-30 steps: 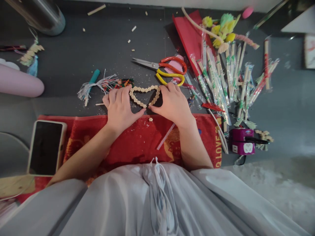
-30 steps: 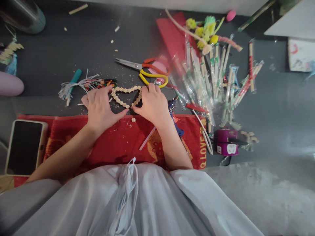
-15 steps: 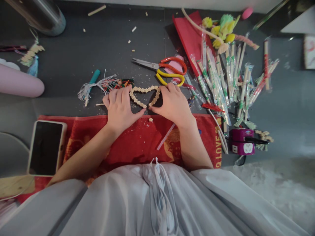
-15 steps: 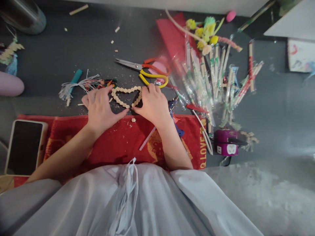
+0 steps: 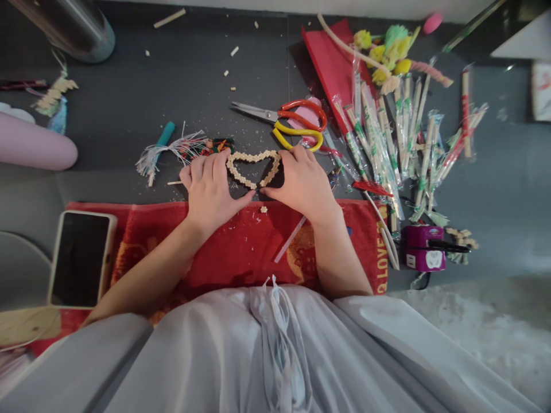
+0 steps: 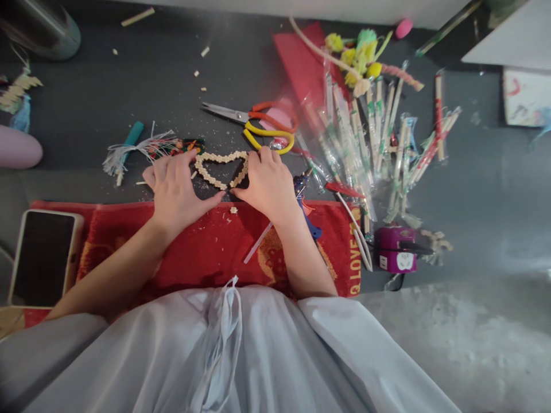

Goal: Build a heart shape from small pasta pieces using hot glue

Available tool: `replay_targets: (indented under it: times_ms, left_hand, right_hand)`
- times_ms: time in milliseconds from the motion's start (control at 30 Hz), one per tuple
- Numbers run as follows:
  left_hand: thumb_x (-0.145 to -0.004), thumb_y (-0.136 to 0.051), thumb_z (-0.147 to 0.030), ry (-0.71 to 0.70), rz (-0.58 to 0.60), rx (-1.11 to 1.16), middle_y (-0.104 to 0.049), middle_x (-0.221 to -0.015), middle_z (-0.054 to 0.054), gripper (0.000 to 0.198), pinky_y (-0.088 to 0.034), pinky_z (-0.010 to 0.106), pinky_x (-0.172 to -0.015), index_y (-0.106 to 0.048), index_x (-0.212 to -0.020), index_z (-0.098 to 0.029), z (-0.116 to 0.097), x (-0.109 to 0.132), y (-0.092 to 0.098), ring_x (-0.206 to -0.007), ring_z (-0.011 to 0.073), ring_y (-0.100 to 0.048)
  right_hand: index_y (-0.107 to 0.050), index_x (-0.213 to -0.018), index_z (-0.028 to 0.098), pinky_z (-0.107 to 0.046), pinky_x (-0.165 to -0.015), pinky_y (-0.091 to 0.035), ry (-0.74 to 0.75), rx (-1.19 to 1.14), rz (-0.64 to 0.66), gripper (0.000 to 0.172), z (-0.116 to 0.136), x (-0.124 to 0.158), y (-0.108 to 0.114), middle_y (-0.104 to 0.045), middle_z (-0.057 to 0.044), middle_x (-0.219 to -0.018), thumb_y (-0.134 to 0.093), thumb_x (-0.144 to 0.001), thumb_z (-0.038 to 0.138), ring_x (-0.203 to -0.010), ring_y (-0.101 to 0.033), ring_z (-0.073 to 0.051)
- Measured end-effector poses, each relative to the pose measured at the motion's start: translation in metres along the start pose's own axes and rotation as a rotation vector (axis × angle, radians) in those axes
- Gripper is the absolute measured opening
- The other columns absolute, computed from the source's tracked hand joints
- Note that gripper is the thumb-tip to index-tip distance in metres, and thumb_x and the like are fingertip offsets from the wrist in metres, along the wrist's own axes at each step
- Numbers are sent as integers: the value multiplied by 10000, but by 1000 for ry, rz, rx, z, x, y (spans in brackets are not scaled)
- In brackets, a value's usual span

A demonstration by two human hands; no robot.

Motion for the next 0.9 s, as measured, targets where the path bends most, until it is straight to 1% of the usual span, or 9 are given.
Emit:
replay_targets:
  times_ms: [167,367,500,667,767,900]
  left_hand:
    - [-773,-744,-647,8,17,9,-580,-1501,196,874,-277,660,-1190,-480,-1495,-229,0,0,-1,-1432,488,-452]
    - [-803,-717,-652,-10,-4,-24,-587,-1503,194,853,-303,618,-1182,-485,-1498,-217,0,0,-2,-1421,461,-471]
    - [-805,-714,-637,-14,-21,-27,-593,-1496,197,836,-309,623,-1175,-491,-1491,-213,0,0,-2,-1409,465,-480]
    - [-788,-732,-618,4,-19,-40,-585,-1503,202,856,-313,617,-1167,-494,-1495,-199,-1,0,-1,-1408,468,-475]
    - [-784,-740,-604,13,-16,-46,-581,-1505,207,863,-303,616,-1176,-496,-1499,-188,-1,0,-1,-1418,469,-467]
    - [-768,-748,-594,12,-28,-65,-600,-1483,216,875,-320,613,-1164,-513,-1491,-162,-2,0,-1,-1390,466,-490]
  right_hand:
    - [-612,-1241,122,-584,-1074,-510,6,9,-33,555,-1,0,-1,-637,-222,-1288,-816,-801,390,-1240,-600,-424]
    - [-608,-1224,136,-582,-1044,-520,21,3,-53,504,-1,0,-2,-645,-210,-1263,-780,-827,394,-1214,-606,-415]
    - [-609,-1222,135,-569,-1034,-526,11,2,-55,506,0,0,-1,-647,-206,-1252,-788,-811,370,-1211,-605,-413]
    - [-610,-1229,111,-550,-1023,-536,-13,13,-35,540,2,1,0,-640,-224,-1276,-810,-789,351,-1222,-603,-413]
    - [-609,-1226,126,-548,-1011,-542,1,9,-43,525,2,0,0,-643,-212,-1265,-806,-796,353,-1217,-604,-408]
    - [-605,-1219,135,-553,-1002,-546,8,9,-66,512,2,0,-2,-641,-207,-1254,-801,-802,357,-1205,-608,-404]
Point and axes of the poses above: each hand's wrist, its own x-axis away from the middle knuckle, its own y-axis out of the back of the hand, z = x × y, the point moved 4 cm from there along -x, towards the middle knuckle
